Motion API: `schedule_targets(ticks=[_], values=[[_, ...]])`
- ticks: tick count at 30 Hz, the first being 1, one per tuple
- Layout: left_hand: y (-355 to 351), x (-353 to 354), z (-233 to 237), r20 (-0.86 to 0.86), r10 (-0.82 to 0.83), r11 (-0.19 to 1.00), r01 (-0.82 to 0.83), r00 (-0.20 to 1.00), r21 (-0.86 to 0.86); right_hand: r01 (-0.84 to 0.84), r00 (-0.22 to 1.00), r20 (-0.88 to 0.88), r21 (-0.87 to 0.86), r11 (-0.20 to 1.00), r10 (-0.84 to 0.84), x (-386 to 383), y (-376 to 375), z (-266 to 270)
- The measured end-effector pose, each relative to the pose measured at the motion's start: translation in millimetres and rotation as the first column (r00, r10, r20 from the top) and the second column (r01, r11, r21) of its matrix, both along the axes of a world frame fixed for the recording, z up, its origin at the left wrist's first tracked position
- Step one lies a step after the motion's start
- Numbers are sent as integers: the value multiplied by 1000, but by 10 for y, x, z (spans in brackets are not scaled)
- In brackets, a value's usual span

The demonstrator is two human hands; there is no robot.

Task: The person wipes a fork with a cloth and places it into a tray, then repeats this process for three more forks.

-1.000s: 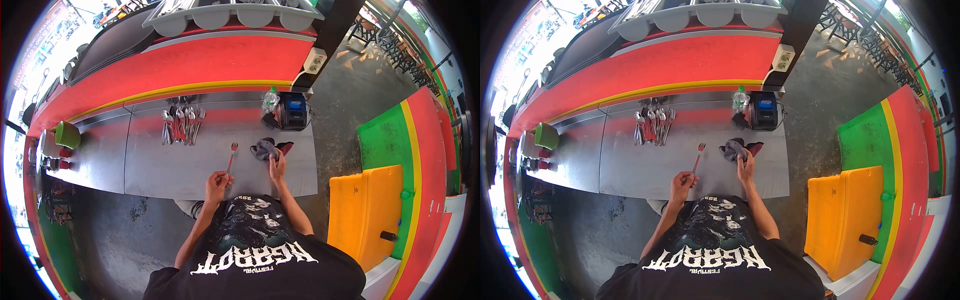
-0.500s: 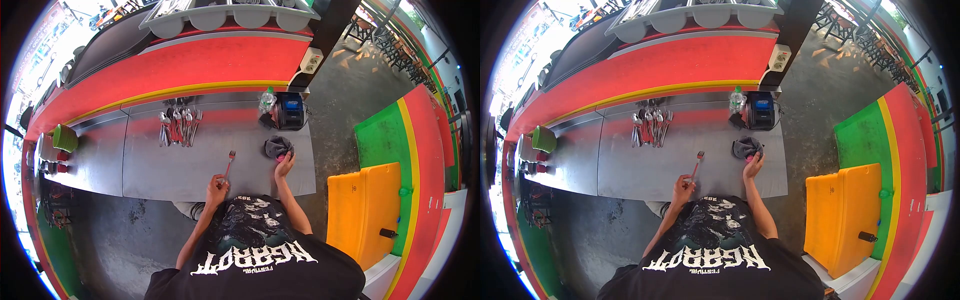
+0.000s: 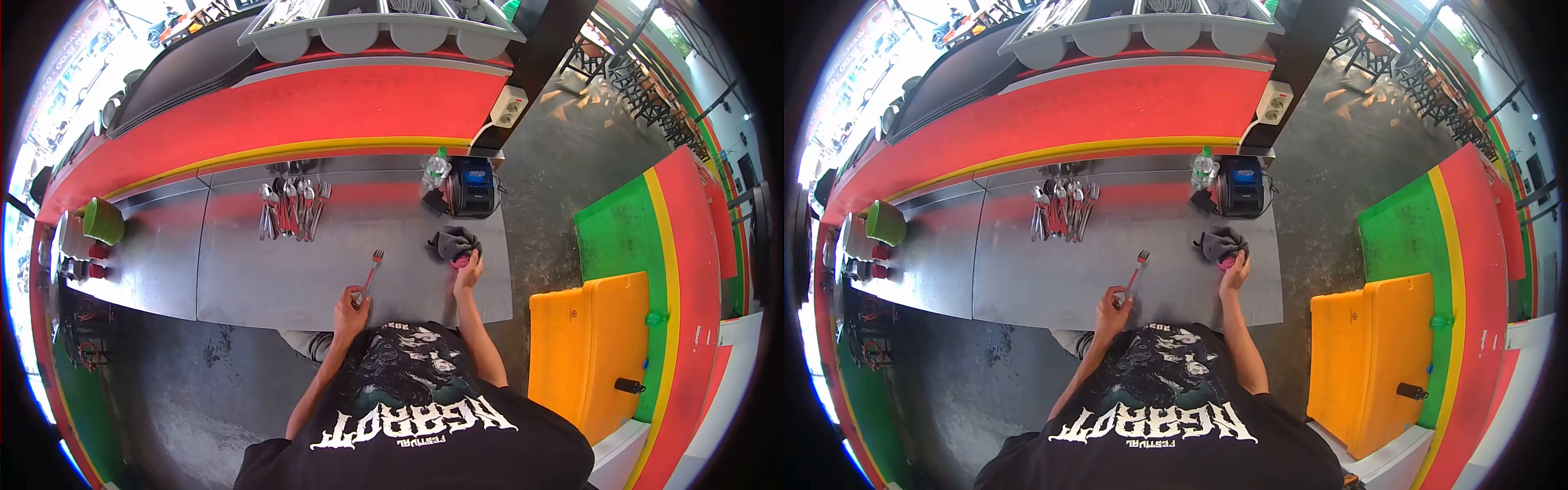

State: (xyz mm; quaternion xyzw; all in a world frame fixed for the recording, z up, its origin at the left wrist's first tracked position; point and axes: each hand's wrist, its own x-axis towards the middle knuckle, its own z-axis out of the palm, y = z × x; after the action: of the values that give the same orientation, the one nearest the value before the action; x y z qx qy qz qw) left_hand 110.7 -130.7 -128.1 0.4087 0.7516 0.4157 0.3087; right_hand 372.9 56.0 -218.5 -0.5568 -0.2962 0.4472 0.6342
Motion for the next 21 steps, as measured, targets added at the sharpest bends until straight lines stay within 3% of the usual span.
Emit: schedule_targets(ticks=[3, 7, 10, 12, 14, 17, 20, 21], values=[[3, -5, 2, -50, 5, 1000, -6, 999, -6, -29, 992, -122, -45, 999, 24, 52, 16, 3], [17, -32, 22, 47, -3, 998, 6, 999, -62, -14, 979, -203, -123, 992, -11, 177, 40, 305], [20, -21, 85, 113, 1, 999, 3, 994, -35, 89, 989, -106, -109, 990, -100, 436, 72, 509], [22, -57, 97, 115, -12, 998, 18, 993, -55, 195, 970, 157, -67, 978, -183, 696, 101, 661], [24, -86, 47, 120, -18, 999, 23, 993, -35, 292, 871, 410, 11, 956, -271, 878, 59, 1101], [16, -128, -14, 122, -20, 999, 23, 992, -23, 472, 678, 527, 221, 854, -511, 1122, 71, 1300], [42, -143, -5, 133, -17, 999, 20, 991, -25, 478, 165, 885, 315, 820, -436, 1158, 18, 1285], [51, -140, 15, 139, -18, 999, 22, 990, -27, 385, 190, 907, 283, 878, -375, 1146, 29, 1079]])
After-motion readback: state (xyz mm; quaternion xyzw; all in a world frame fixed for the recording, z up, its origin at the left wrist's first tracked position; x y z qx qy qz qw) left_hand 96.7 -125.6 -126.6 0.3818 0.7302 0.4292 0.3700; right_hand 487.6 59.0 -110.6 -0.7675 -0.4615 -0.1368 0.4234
